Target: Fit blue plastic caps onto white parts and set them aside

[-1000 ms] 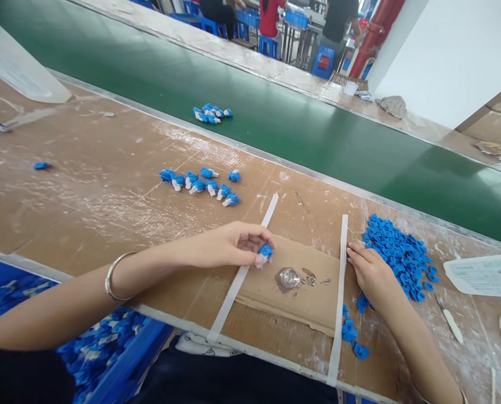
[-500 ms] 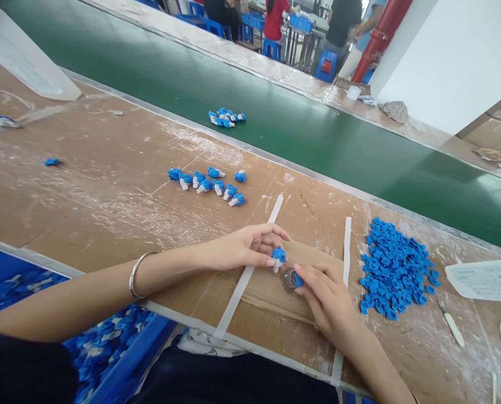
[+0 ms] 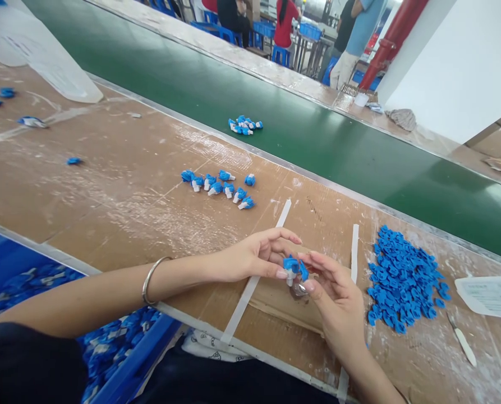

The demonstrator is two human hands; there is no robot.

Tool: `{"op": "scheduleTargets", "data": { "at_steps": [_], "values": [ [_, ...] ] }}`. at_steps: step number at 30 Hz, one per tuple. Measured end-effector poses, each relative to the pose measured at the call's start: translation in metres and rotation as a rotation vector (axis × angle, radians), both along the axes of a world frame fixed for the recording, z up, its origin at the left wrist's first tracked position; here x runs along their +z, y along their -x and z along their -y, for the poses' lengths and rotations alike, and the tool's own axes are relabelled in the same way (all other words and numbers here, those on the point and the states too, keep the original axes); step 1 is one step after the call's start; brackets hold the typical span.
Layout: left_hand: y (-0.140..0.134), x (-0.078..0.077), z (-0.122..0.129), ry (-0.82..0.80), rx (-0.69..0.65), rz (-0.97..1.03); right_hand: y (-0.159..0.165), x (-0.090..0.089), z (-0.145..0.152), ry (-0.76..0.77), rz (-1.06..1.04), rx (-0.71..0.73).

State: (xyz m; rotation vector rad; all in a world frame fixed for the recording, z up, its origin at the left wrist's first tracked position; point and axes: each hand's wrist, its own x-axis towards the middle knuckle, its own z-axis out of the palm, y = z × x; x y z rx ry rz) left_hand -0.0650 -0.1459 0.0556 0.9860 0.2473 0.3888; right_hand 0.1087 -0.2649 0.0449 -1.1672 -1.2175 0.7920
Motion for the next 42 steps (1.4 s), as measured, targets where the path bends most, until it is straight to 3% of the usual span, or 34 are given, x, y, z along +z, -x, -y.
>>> {"op": "scheduleTargets", "data": {
  "at_steps": [5, 10, 13, 22, 25, 28, 31, 35, 38, 42],
  "values": [
    [0.001, 0.002, -0.001, 0.009, 0.013, 0.018, 0.012, 0.005, -0.006, -0.105, 0.157, -0.031],
    [0.003, 0.004, -0.001, 0.049, 0.046, 0.033, 0.023, 0.008, -0.009, -0.349, 0.572, -0.094],
    [0.004, 0.005, -0.001, 0.047, 0.072, 0.029, 0.024, 0.010, -0.008, -0.492, 0.777, -0.061],
    [0.001, -0.004, 0.000, -0.090, 0.069, -0.021, 0.012, 0.003, 0.001, -0.387, 0.871, 0.075],
    [0.006, 0.006, -0.011, -0.403, 0.089, -0.117, -0.013, 0.009, -0.005, -0.340, 0.890, 0.152],
    [0.012, 0.011, -0.030, -0.974, 0.227, -0.338, -0.067, 0.007, -0.016, -0.270, 1.042, -0.027],
    [0.014, 0.003, -0.051, -1.487, 0.331, -0.575, -0.130, -0.008, -0.029, -0.238, 1.445, -0.247],
    [0.006, -0.014, -0.072, -1.987, 0.267, -0.809, -0.178, -0.034, -0.040, -0.261, 1.527, -0.312],
    [-0.002, -0.020, -0.088, -2.155, 0.243, -0.892, -0.187, -0.047, -0.042, -0.293, 1.570, -0.277],
    [0.008, -0.017, -0.110, -2.176, 0.274, -1.124, -0.189, -0.056, -0.042, -0.205, 1.502, -0.250]
  ]
}}
